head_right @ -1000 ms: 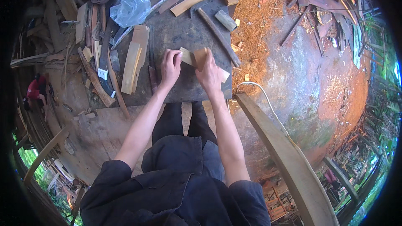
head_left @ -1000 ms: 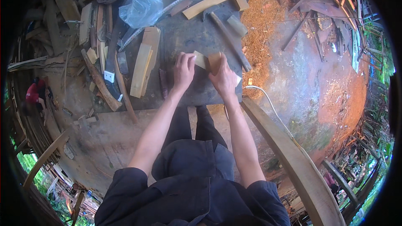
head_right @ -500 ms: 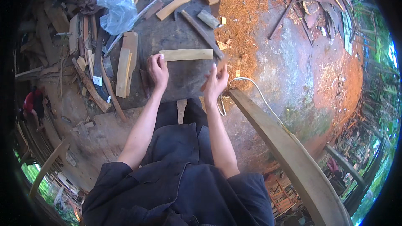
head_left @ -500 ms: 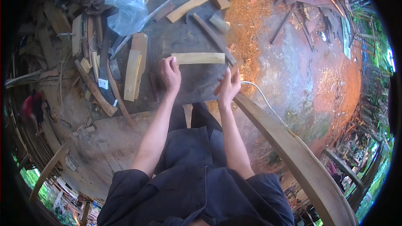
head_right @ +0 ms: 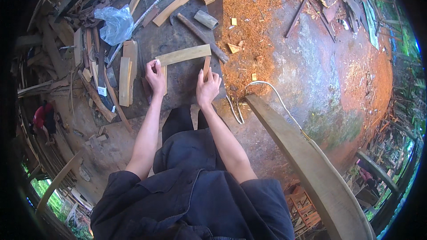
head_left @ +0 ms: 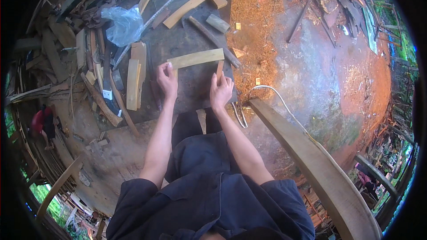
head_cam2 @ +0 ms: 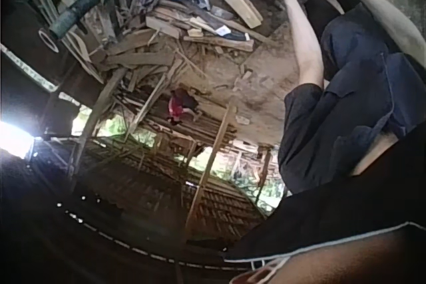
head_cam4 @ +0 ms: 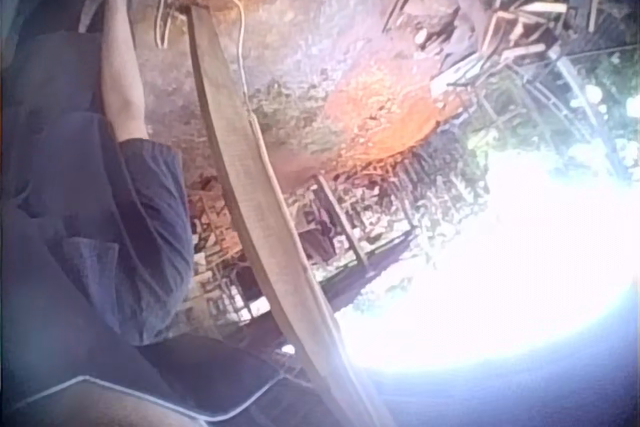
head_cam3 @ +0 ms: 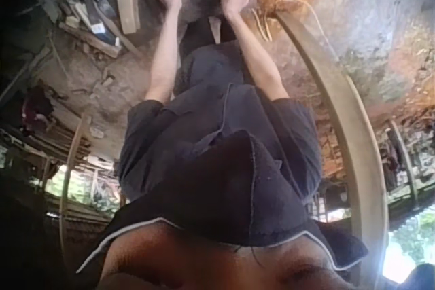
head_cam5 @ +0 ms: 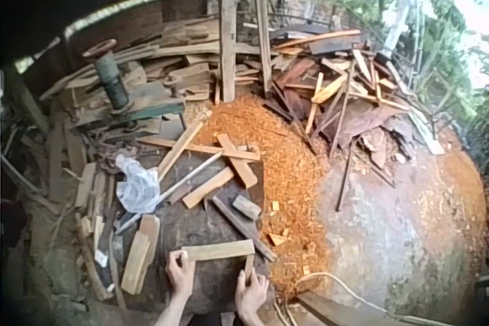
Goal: Hammering a nail into a wooden frame to join pieces together.
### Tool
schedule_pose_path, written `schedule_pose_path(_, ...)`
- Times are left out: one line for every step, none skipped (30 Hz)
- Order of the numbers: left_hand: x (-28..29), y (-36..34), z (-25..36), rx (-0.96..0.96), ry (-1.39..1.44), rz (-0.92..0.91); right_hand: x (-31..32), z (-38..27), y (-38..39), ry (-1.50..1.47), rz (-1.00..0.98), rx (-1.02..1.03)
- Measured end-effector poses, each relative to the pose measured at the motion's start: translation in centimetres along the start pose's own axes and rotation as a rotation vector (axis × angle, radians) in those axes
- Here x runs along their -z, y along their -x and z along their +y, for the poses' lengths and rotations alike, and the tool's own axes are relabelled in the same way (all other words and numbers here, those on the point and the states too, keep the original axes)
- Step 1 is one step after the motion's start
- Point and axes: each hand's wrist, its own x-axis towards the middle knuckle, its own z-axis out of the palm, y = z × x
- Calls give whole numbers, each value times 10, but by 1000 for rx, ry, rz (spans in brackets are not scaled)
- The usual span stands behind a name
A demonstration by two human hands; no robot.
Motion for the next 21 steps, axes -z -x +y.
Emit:
schedule_pose_path(1, 0, -1, 1, -4, 5, 0, -1, 1, -3, -5, 3)
schedule_pose_path(1, 1, -1, 16, 21, 2, 0, -2, 2, -9, -11, -27)
schedule_pose_path(1, 2, -2, 31, 47, 0, 1, -3, 3, -14, -17, -56)
schedule_pose_path(2, 0, -2, 32, 46, 11, 1, 0, 3, -2, 5, -78)
schedule_pose_path(3, 0, -3, 36, 42, 17, 2, 4, 2, 10, 26, -99)
schedule_pose_path(5, -1, -4, 40, 37, 24, 4, 9, -1, 73, 50, -136)
schedule_pose_path(8, -1, -5, 47, 28, 38, 7, 11, -6, 94, 1, -185)
schedule_pose_path(4, 1, 1, 73, 52, 21, 11, 14, -13, 81, 11, -171)
schedule_pose_path(3, 2, 6, 98, 77, 3, 12, 16, -19, 68, 21, -157)
schedule_pose_path(2, 1, 6, 110, 108, 1, 12, 16, -23, 69, 19, -149)
schedule_pose_path(3, 0, 7, 112, 109, 8, 12, 16, -28, 28, -24, -119)
schedule_pose_path(5, -1, 6, 122, 140, -9, 11, 16, -30, -13, -66, -89)
schedule_pose_path(9, -2, 3, 131, 165, -21, 10, 11, -29, -16, -73, -81)
schedule_pose_path(12, -3, 0, 132, 162, -12, 9, 6, -27, -65, -120, -60)
schedule_pose_path(14, -4, -3, 149, 157, -14, 7, 1, -25, -114, -168, -40)
schedule_pose_path(12, -5, -2, 165, 161, -22, 4, 1, -25, -91, -142, -8)
schedule_pose_path(11, -5, -1, 164, 165, -19, 1, 2, -24, -90, -140, -4)
schedule_pose_path(10, -4, 0, 150, 161, -19, -2, 2, -23, -55, -84, 32)
schedule_pose_path(9, -3, 2, 137, 154, -20, -3, 2, -23, -19, -31, 67)
schedule_pose_path(8, -2, 3, 140, 156, -20, -3, 2, -24, -17, -31, 68)
schedule_pose_path(8, -1, 5, 101, 132, -5, -3, 2, -25, 3, -80, 56)
